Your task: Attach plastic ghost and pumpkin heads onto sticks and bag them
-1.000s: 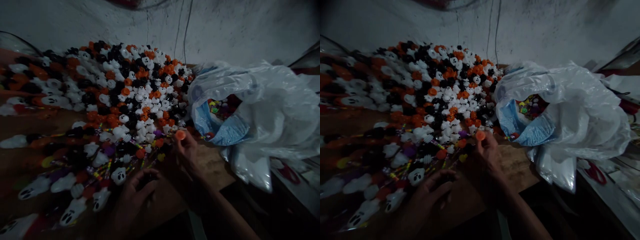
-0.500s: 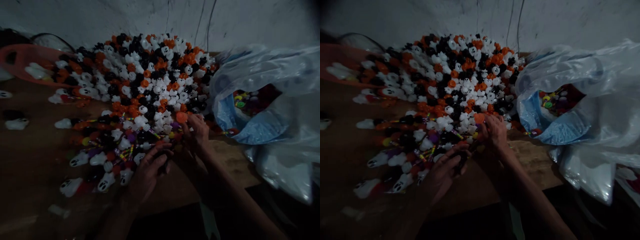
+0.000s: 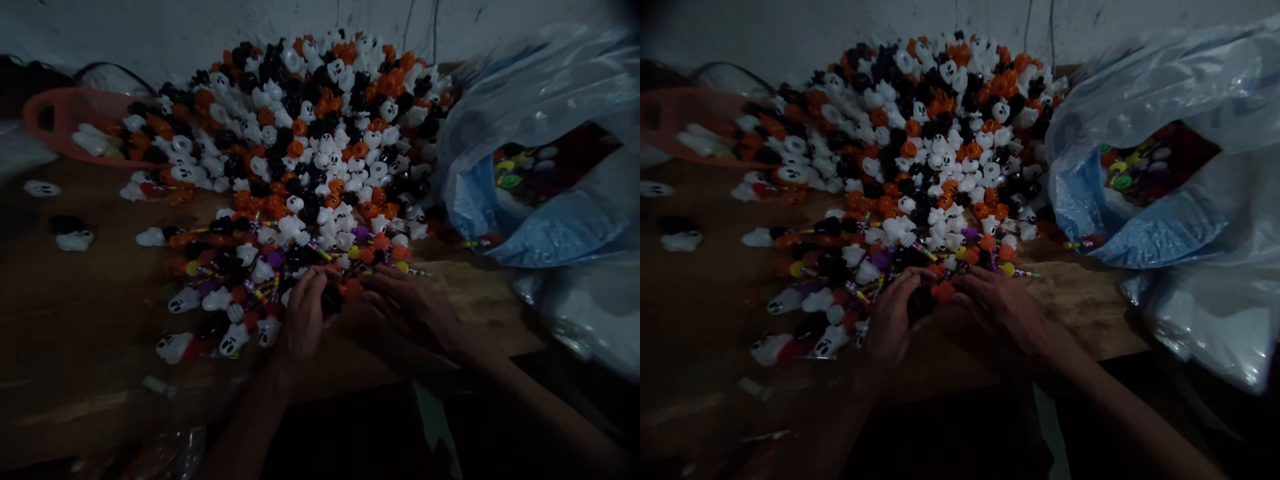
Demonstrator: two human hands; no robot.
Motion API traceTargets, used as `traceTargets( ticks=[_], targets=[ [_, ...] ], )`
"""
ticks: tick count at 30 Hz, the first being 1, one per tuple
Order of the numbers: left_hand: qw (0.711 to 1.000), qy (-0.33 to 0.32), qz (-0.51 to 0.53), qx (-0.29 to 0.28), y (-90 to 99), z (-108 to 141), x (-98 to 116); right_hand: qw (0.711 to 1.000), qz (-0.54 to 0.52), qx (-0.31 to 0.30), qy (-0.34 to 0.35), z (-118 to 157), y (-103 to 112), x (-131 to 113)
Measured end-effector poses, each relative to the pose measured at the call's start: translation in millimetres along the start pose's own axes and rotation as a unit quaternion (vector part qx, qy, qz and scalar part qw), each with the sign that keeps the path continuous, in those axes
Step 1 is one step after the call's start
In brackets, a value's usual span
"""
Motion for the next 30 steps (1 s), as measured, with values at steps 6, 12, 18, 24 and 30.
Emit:
traceTargets(
  ticks=[6, 12, 18, 24, 30],
  targets=[
    [0.988, -0.076, -0.125, -0.040, 0.6, 1, 13, 0.997, 0.028, -0.070, -0.011, 1, -11, 1],
    [0.974, -0.072, -0.178, -0.118, -4.8, -1, 9, 0.992, -0.005, -0.113, 0.056, 5, -10, -13],
    [0.956, -0.066, -0.249, -0.138, -10.3, -3, 6, 0.986, -0.002, -0.150, 0.068, 12, -22, -13],
    [0.944, -0.049, -0.295, -0.142, -23.6, 14, 17, 0.991, -0.006, -0.073, 0.111, 14, -19, -33],
    [0.919, -0.085, -0.382, -0.047, -13.8, 32, 30, 0.988, 0.027, 0.073, 0.136, 25, -23, -29]
  ],
)
Point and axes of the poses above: each hand's wrist, its own z-axis away from the middle knuckle, its own y-axis out of the back of the hand, x = y × z, the point moved 8 cm from there along -z, towards the middle knuckle, and after that the axes turned 5 degrees about z, right-handed, at the moved point
